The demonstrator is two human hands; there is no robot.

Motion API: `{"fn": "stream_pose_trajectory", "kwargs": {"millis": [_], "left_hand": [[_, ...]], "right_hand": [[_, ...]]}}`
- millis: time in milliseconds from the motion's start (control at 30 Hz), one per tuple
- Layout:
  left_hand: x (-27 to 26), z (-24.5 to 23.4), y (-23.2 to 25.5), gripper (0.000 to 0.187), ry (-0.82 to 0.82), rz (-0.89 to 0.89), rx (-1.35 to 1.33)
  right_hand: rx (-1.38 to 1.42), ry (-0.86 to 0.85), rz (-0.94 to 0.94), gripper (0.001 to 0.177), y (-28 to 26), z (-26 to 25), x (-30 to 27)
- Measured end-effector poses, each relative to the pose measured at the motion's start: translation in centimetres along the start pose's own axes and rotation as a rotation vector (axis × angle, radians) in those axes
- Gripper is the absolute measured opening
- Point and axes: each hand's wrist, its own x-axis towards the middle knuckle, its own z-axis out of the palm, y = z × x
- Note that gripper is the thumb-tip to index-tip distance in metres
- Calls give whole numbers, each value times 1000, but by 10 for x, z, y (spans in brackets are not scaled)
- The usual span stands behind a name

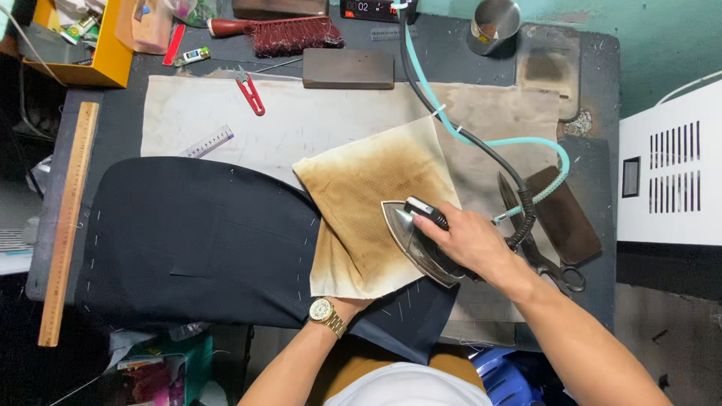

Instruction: The person presses an iron onto fabric pieces and uses wooden blocks to flatten the seams.

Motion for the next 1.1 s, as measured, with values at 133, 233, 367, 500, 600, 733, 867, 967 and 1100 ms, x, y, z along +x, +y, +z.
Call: {"fn": "stream_pose_trajectory", "kwargs": {"millis": [133,233,367,500,600,733,867,967,1100], "left_hand": [[-4,5,0,55,24,-15,-39],[-9,9,2,57,31,-29,-69],[26,-11,34,58,31,-11,-111],[73,-61,122,60,40,-22,-133],[73,-67,138,61,30,-36,-163],[84,-65,143,63,15,-23,-208],[97,-65,142,65,16,-5,-244],[101,-71,138,67,29,-12,-253],[99,-82,126,69,30,-28,-272]], "right_hand": [[-25,-28,-13,55,4,-2,-11],[5,-23,27,54,9,-4,-22],[-84,-47,3,51,18,10,-20],[-160,-84,-81,58,28,34,-19],[-179,-94,-96,59,22,38,-23],[-204,-84,-153,56,6,33,-22],[-225,-115,-175,55,5,34,-21],[-250,-123,-189,56,7,36,-20],[-273,-122,-198,50,17,49,-15]]}}
